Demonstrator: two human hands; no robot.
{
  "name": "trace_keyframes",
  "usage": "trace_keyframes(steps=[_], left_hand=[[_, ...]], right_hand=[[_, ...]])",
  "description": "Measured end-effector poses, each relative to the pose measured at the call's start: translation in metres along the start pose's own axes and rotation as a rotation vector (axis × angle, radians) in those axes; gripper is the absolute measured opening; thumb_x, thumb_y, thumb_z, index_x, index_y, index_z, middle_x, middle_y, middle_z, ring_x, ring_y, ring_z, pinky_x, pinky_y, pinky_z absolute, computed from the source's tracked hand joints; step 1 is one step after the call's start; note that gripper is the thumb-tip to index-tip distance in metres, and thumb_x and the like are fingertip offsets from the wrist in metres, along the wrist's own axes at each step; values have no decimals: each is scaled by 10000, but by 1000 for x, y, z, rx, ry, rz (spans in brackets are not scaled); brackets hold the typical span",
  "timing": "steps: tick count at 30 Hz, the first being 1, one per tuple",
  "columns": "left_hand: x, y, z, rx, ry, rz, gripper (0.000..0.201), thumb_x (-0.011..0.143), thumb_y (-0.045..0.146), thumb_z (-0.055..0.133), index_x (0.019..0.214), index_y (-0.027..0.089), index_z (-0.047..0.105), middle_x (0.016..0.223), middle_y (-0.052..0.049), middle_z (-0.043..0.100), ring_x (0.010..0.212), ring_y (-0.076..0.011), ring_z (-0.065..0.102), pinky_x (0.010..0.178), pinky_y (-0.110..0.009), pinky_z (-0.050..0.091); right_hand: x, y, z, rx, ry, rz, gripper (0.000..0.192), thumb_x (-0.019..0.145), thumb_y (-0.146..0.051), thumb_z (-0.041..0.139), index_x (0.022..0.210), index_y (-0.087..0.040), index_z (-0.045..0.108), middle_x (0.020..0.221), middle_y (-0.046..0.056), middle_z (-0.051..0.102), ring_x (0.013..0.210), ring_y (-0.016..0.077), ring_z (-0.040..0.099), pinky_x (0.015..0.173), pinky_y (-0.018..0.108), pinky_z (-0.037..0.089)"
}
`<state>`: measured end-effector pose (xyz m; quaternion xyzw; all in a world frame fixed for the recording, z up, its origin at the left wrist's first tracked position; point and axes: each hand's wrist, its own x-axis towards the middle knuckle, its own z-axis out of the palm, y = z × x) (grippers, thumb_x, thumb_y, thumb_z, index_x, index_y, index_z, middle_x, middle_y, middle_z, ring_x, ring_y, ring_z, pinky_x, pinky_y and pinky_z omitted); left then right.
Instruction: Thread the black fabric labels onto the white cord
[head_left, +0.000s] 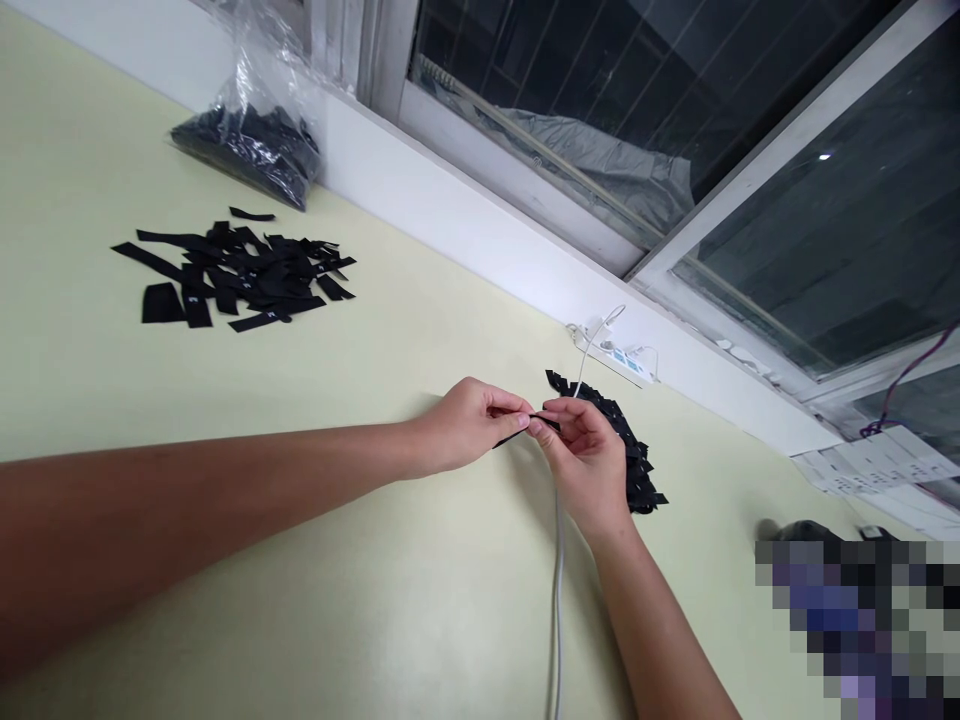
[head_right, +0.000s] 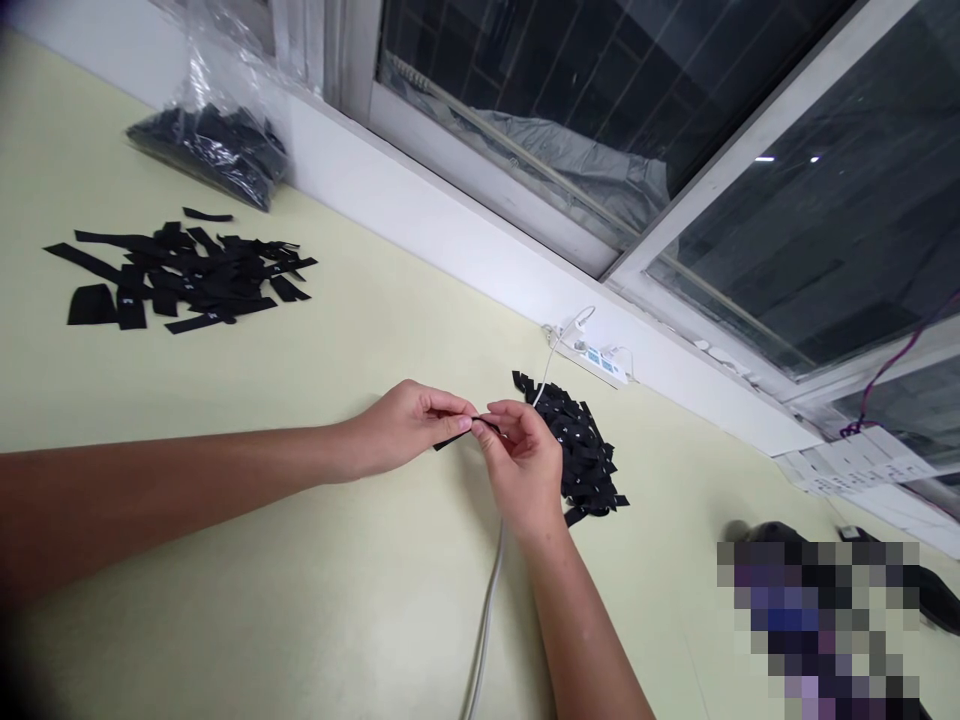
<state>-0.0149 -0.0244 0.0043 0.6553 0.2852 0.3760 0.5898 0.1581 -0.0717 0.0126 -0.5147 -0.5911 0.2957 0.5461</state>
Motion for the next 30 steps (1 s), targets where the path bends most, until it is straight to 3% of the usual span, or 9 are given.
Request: trace_keyframes(steps=[7,15,20,23,30], left_hand=[[-2,0,1,20,-3,-6,295,899,404,591,843,149,731,644,32,428,616,-106,347,562,-260,262],[-2,-2,1,40,20,-16,280,899,384,592,897,167,768,655,19,543,621,-116,433,577,-265,312],[1,-5,3,-16,88,-23,250,873,371,642,995,213,793,933,-27,750,860,-182,639,739,-288,465],[2,-5,3,-59,103,-50,235,860,356,669,1014,231,795,1044,-29,770,983,-199,669,845,-299,493],[1,-5,2,-67,74,-69,237,864,379,674,996,224,795,1069,-38,775,1075,-230,670,930,-340,491]], right_hand=[[0,2,1,-6,4,-47,255,780,-289,816,986,-231,678,923,45,718,893,181,703,790,328,591],[-3,5,-1,-82,-9,-99,227,821,-282,780,1024,-238,689,959,53,724,930,193,707,837,361,604],[-3,8,0,-222,46,-212,191,847,-285,745,1027,-242,699,972,55,720,920,204,710,861,394,608],[-3,9,0,-240,66,-234,189,848,-291,740,1025,-244,695,974,55,717,917,207,708,859,397,610],[-2,11,-3,-199,-21,-124,255,866,-315,722,1100,-242,650,1011,68,690,966,202,681,855,375,595]])
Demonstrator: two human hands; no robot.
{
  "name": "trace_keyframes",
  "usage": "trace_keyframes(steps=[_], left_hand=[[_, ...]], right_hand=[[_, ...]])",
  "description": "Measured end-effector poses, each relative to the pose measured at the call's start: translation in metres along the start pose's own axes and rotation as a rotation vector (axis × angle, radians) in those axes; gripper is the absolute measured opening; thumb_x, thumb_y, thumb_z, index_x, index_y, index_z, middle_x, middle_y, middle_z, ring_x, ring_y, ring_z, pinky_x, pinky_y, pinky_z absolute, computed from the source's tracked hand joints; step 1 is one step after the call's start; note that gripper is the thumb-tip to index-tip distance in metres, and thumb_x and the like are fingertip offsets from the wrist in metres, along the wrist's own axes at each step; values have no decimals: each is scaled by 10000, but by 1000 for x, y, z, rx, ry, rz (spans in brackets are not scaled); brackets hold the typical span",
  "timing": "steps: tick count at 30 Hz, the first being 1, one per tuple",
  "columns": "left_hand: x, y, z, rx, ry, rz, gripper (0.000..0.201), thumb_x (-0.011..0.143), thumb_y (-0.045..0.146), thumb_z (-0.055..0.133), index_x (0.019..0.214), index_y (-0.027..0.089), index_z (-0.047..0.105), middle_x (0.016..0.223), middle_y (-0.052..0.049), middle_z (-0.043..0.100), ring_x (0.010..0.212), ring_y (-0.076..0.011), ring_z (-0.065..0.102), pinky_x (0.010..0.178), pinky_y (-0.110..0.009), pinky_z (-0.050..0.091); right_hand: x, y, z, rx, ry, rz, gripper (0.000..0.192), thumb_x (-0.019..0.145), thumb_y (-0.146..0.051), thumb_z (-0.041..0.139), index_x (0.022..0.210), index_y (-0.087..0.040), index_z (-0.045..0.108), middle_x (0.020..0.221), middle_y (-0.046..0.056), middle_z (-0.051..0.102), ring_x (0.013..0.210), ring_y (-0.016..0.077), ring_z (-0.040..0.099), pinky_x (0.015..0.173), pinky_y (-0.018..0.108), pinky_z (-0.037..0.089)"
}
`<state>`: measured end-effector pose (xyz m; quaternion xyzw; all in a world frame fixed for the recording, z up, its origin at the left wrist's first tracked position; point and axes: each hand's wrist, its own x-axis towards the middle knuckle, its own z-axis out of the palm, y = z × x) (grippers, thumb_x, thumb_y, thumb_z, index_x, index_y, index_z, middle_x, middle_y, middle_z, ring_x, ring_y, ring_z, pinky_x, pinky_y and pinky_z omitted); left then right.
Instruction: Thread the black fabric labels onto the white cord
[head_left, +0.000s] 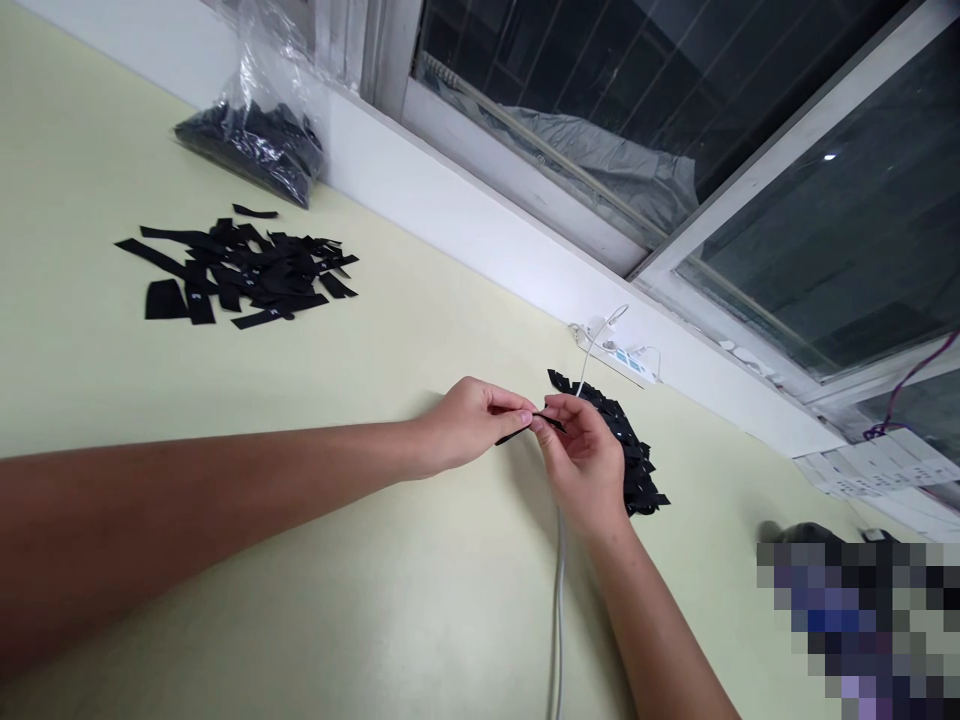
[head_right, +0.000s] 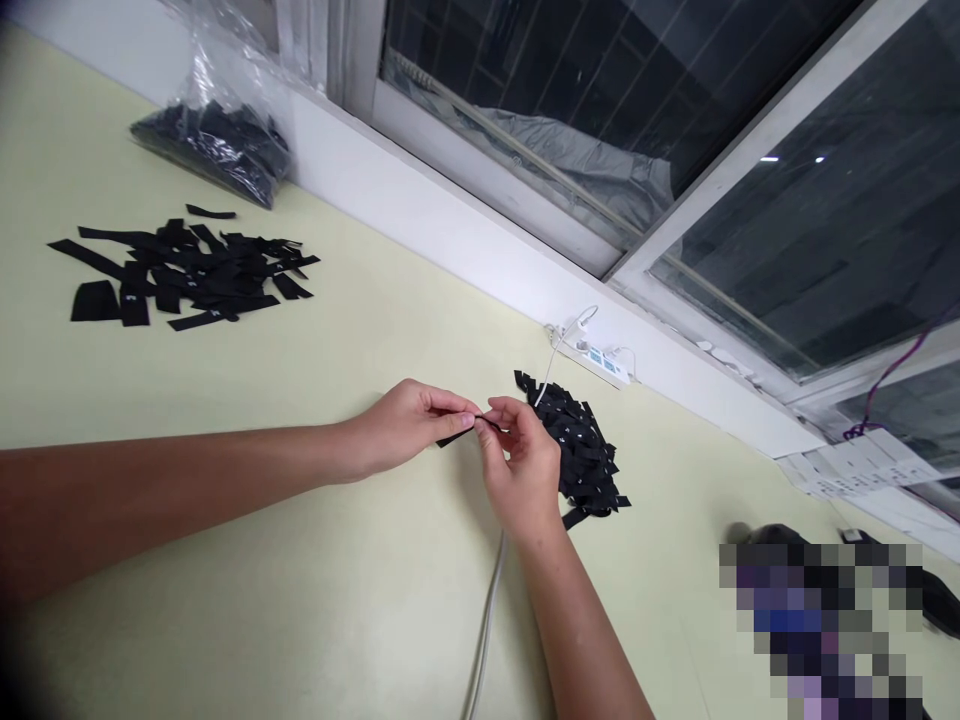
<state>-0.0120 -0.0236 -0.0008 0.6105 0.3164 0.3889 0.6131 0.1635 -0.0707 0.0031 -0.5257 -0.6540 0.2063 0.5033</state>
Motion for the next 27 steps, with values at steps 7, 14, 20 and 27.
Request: trace_keyframes(steps=[7,14,20,27], left_hand=[[-4,0,5,-177,7,-146,237,850,373,699,1001,216,794,1167,-58,749,1199,-233,614,1071,-377,405],[-5,0,6,-211,25,-212,254,829,366,704,978,181,795,1101,-90,754,1060,-220,634,903,-346,441],[-4,3,7,-183,32,-185,236,825,362,713,962,187,792,1037,-69,760,1011,-192,641,897,-323,450],[-1,3,5,-73,10,-52,262,825,396,722,945,167,765,1003,-77,763,977,-212,670,880,-338,484]], right_hand=[[2,6,1,7,-65,4,262,909,-329,661,1147,-235,607,1010,64,646,984,194,650,905,382,567],[2,4,-1,23,-132,45,264,917,-346,642,1153,-235,603,1008,57,633,950,189,646,885,374,563],[2,4,-2,35,-138,49,255,924,-344,637,1155,-243,601,995,46,611,924,181,638,872,373,554],[6,-8,-1,217,-62,139,326,818,-397,761,1059,-231,619,938,34,604,875,170,622,816,345,565]])
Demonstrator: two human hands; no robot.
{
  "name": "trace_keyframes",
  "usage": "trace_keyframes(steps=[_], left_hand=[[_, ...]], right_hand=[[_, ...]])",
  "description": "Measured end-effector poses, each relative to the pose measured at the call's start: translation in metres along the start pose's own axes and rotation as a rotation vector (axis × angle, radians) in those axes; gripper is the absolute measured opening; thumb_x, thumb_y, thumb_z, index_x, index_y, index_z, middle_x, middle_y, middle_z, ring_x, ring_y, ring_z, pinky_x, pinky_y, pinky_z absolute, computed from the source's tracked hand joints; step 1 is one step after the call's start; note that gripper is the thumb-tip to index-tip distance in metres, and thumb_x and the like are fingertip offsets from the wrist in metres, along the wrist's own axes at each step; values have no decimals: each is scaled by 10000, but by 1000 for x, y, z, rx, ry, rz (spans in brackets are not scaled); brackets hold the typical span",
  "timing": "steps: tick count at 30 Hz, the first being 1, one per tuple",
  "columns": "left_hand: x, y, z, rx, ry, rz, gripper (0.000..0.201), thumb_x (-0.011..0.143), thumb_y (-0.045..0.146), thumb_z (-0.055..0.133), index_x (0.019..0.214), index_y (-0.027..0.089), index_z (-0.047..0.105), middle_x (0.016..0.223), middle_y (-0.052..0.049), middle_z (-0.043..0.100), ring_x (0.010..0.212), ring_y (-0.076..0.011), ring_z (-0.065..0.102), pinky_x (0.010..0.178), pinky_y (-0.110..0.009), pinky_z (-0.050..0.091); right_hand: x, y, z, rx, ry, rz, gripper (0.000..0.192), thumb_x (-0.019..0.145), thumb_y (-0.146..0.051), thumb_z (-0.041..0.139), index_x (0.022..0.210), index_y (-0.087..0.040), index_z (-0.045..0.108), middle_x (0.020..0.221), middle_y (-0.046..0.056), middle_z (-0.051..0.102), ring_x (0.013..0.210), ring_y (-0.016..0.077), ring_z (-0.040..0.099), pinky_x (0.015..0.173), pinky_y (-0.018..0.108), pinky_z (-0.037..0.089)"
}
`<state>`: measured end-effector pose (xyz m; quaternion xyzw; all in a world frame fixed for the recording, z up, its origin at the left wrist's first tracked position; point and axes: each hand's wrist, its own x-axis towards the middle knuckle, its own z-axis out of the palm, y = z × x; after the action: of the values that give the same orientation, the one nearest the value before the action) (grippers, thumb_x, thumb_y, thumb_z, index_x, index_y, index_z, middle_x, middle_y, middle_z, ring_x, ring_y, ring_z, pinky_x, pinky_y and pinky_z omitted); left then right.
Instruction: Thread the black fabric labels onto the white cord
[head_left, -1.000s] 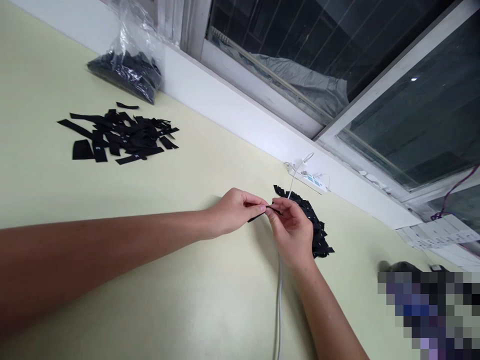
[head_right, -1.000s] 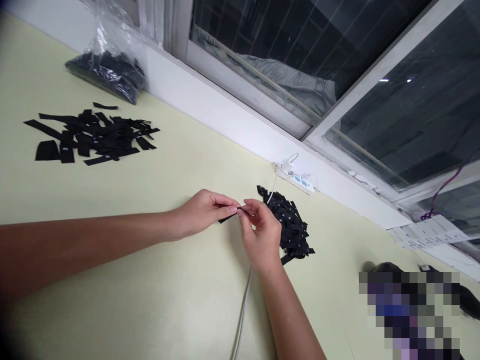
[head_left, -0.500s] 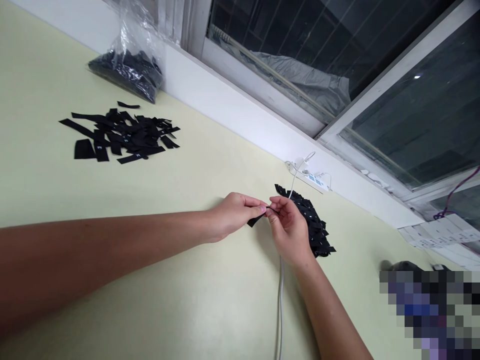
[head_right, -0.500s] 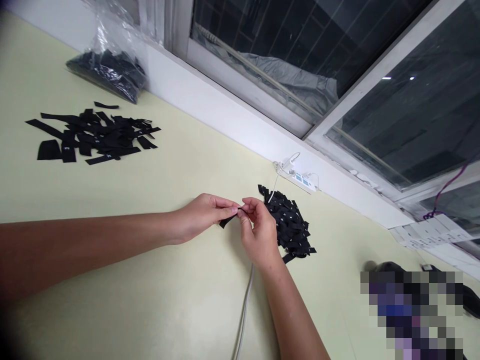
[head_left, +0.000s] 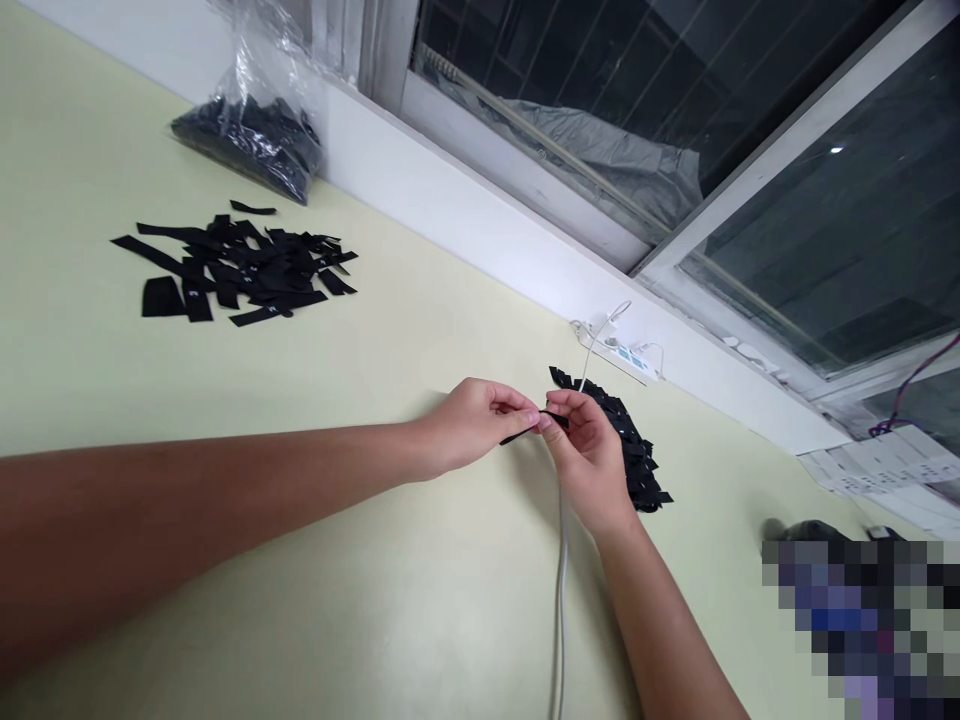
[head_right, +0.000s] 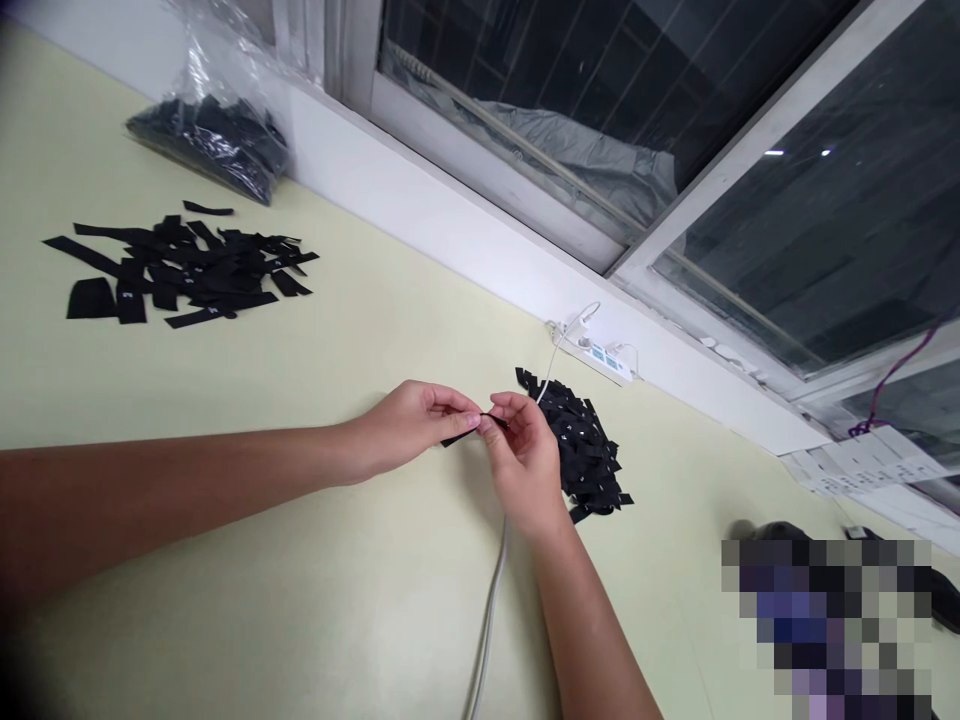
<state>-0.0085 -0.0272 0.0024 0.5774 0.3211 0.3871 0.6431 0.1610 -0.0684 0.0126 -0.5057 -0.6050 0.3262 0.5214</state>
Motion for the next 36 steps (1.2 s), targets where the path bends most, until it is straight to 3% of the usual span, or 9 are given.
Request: trace_keyframes(steps=[5,14,20,28,32,36], left_hand=[[-1,0,-1,54,-25,19,252,866,404,663,922,171,742,952,-60,750,916,-192,661,816,-315,471],[-2,0,3,50,-39,43,219,870,377,624,873,170,696,910,-45,730,866,-171,648,783,-303,458],[-2,-1,2,58,-43,44,195,867,358,603,829,177,665,888,-29,713,859,-165,635,770,-297,451],[-3,-6,3,53,-21,71,149,840,322,589,802,179,610,816,-13,677,794,-155,601,690,-279,411],[-2,-7,2,97,-15,79,173,845,339,588,791,176,603,741,14,586,696,-126,509,641,-272,366],[-3,-6,-1,136,-2,29,173,858,337,564,783,181,576,679,39,486,625,-109,417,585,-263,313]], right_hand=[[2,-3,-2,60,26,114,420,747,-387,813,1089,-240,617,926,21,649,789,162,656,790,366,580],[0,-4,-1,121,24,185,400,755,-352,799,1088,-233,612,756,-23,638,714,151,656,782,348,555],[-2,-6,1,180,11,222,406,740,-332,820,1076,-239,612,810,-19,665,712,134,659,775,318,556],[-3,-10,3,110,5,180,426,713,-375,836,1047,-229,616,766,-22,666,675,153,672,739,343,576],[-5,-8,5,41,30,146,443,729,-414,827,1066,-224,610,708,-15,678,635,158,656,662,320,555],[-4,-25,-11,-110,31,84,415,788,-453,790,1111,-231,653,814,30,714,726,187,665,666,336,550]])
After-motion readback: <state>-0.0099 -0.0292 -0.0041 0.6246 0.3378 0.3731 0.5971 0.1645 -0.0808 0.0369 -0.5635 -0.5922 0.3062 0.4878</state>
